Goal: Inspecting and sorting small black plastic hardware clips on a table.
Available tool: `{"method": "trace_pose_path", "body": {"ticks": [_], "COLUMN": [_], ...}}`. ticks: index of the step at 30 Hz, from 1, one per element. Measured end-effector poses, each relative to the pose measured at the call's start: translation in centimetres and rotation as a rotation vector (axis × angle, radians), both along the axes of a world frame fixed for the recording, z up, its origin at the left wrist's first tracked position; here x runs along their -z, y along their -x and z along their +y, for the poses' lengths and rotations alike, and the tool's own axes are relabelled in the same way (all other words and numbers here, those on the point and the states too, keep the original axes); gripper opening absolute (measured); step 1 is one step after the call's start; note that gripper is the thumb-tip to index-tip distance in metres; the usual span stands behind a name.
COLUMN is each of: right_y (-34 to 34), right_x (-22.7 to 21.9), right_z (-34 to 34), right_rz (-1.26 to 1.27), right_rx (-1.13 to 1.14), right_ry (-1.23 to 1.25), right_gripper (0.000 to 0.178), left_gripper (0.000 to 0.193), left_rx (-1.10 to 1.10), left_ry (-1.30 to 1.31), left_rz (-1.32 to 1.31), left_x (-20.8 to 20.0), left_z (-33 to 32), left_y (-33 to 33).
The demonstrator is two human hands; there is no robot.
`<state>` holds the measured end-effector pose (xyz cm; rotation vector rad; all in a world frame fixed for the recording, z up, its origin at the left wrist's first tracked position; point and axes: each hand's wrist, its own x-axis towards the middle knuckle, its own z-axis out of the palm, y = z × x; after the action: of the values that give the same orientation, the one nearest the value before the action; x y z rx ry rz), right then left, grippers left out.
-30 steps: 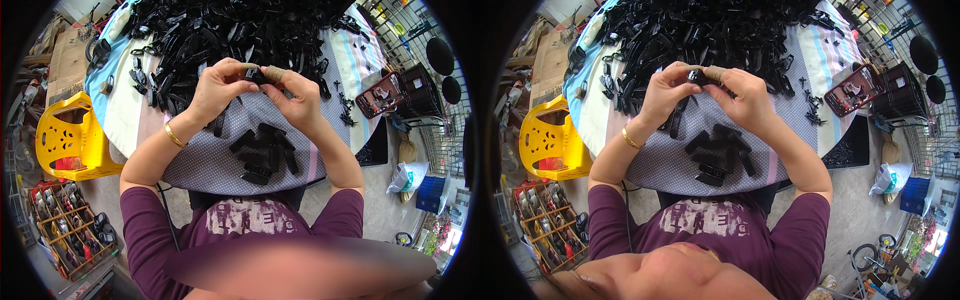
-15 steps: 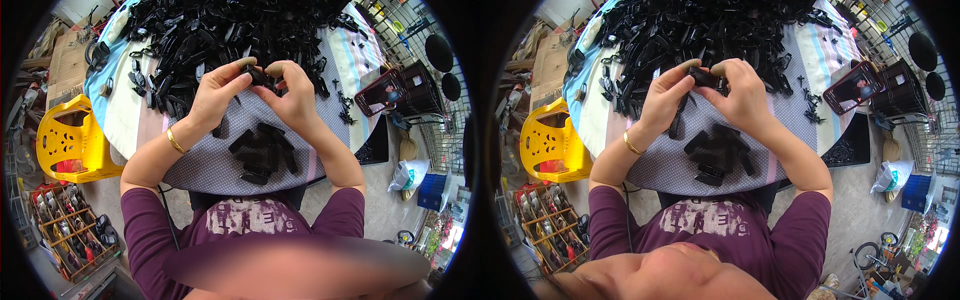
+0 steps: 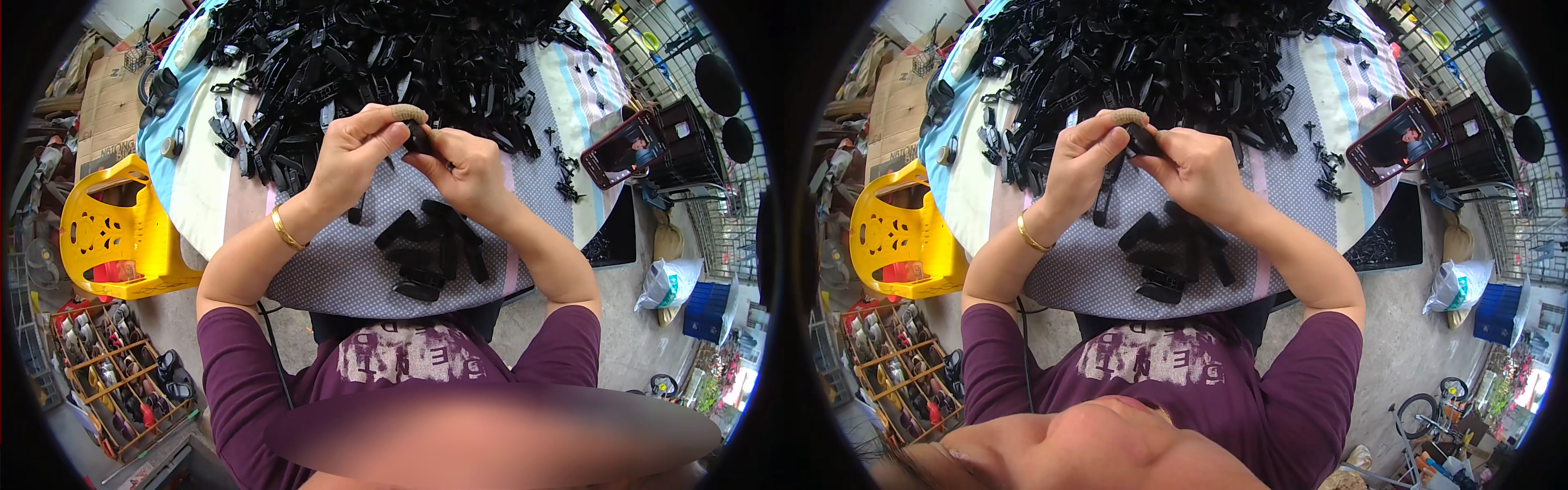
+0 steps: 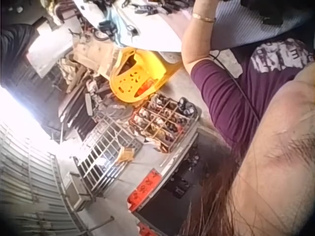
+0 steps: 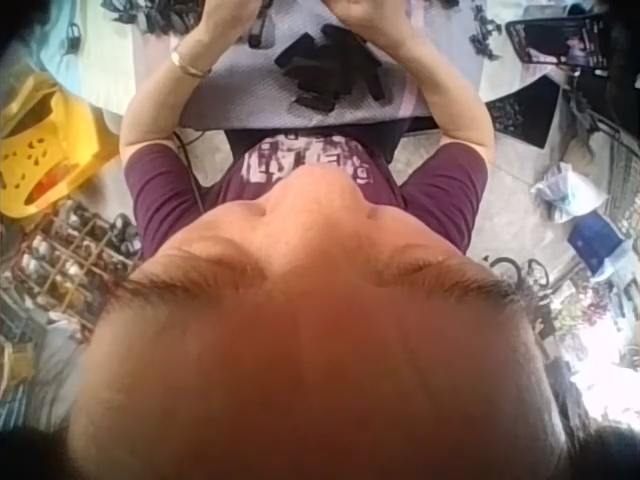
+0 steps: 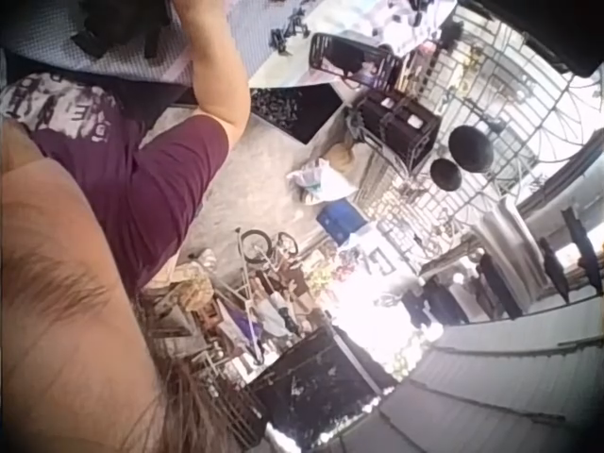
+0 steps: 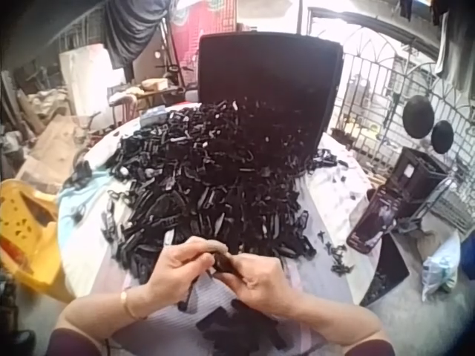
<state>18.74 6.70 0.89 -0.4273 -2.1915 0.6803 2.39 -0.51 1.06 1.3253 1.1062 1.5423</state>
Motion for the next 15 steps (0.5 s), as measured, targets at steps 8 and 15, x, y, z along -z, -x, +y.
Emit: {"method": "trace_pose_path", "body": {"ticks": [8,15], "right_y": [-5.2,-4.1], "right_x": [-4.6,-2.0], "right_z": [5.3,4.1], "right_rz": [-0.581,-0.855], "right_rx": [0.107,0.255], "right_ry": [0.132,-0.239], "right_gripper": [0.03,0.021], "left_gripper": [0.036,0.041], "left_rx": [0.225,0.137], "left_ry": [0.04,-0.215], "left_rz": [0.619,0.991], "left_x": [-1.2,0.6], "left_z": [-1.0,1.1], "left_y": [-1.9,-3.1]}}
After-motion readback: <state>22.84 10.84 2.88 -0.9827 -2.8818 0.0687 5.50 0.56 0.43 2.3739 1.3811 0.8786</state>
